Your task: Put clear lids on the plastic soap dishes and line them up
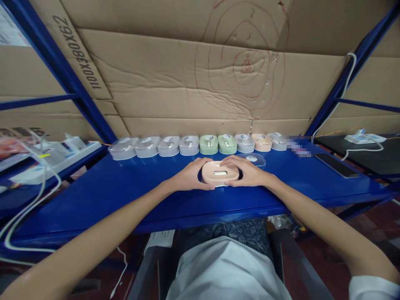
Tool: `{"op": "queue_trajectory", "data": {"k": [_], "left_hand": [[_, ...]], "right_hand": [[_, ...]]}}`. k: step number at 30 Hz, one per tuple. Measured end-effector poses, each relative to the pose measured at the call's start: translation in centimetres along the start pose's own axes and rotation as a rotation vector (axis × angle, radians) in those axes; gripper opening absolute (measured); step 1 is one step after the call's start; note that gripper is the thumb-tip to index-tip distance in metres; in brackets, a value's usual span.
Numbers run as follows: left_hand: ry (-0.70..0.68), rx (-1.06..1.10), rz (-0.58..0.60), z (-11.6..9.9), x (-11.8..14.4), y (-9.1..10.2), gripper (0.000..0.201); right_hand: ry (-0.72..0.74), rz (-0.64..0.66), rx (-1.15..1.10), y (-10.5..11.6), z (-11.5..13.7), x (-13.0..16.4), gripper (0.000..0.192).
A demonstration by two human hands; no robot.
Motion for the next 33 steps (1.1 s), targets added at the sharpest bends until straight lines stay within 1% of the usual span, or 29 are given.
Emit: {"op": "queue_trajectory", "data": {"k": [5, 8, 10, 12, 13, 14, 16, 17, 19, 22, 25, 30, 31, 33], "left_hand": [[-0.001, 0.001, -0.001, -0.2, 0.1, 0.2, 0.095], [-0.013, 0.012, 0.0, -0.4, 0.1, 0.3, 0.094], [-0.014, 0.027, -0.003, -0.5, 0.1, 0.4, 0.091], [-0.01, 0.038, -0.005, -0.5, 0.1, 0.5, 0.089], [-0.008, 0.037, -0.004, -0.5, 0.1, 0.5, 0.088], [-0.005, 0.029, -0.004, -0.5, 0.1, 0.5, 0.088], [-0.002, 0.008, 0.001, -0.6, 0.1, 0.6, 0.089], [0.0, 0.0, 0.003, -0.7, 0.1, 0.6, 0.09], [0.003, -0.006, 0.009, -0.7, 0.2, 0.7, 0.091], [0.006, -0.013, 0.001, -0.6, 0.1, 0.9, 0.091], [0.005, -0.027, -0.013, -0.2, 0.0, 1.1, 0.089], [-0.002, -0.014, -0.03, 0.2, -0.2, 1.5, 0.088], [0.002, -0.015, -0.03, 0.2, -0.2, 1.5, 0.088], [0.009, -0.018, -0.029, 0.2, -0.2, 1.6, 0.088]], "right_hand": [[0.005, 0.016, 0.013, -0.2, -0.2, 0.1, 0.064], [-0.017, 0.029, 0.027, -0.3, -0.2, 0.2, 0.067], [-0.05, 0.036, 0.033, -0.1, -0.2, 0.3, 0.074], [-0.087, 0.014, 0.034, 0.6, -0.3, 0.4, 0.081], [-0.103, -0.019, 0.038, 1.2, -0.4, 0.5, 0.079], [-0.115, -0.062, 0.049, 1.9, -0.6, 0.6, 0.074], [-0.133, -0.135, 0.105, 3.1, -1.2, 1.0, 0.057], [-0.147, -0.146, 0.156, 3.6, -1.7, 1.2, 0.049], [-0.195, -0.1, 0.277, 3.9, -2.8, 1.6, 0.04], [-0.258, -0.007, 0.399, 3.6, -4.3, 2.1, 0.036], [-0.251, 0.013, 0.4, 3.4, -4.8, 2.5, 0.043], [-0.256, 0.049, 0.307, 3.5, -5.8, 3.1, 0.068], [-0.256, 0.058, 0.293, 3.5, -6.0, 3.2, 0.07], [-0.266, 0.053, 0.29, 3.6, -6.3, 3.3, 0.067]]}}
Point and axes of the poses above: each hand's wrist, its own x-axis away from the middle knuckle, its own y-axis out of the back of the hand, z = x × y, the point moved 5 cm from there along -x, towards the middle knuckle, and after that the axes turned 3 degrees about y, right-handed, at the moved point
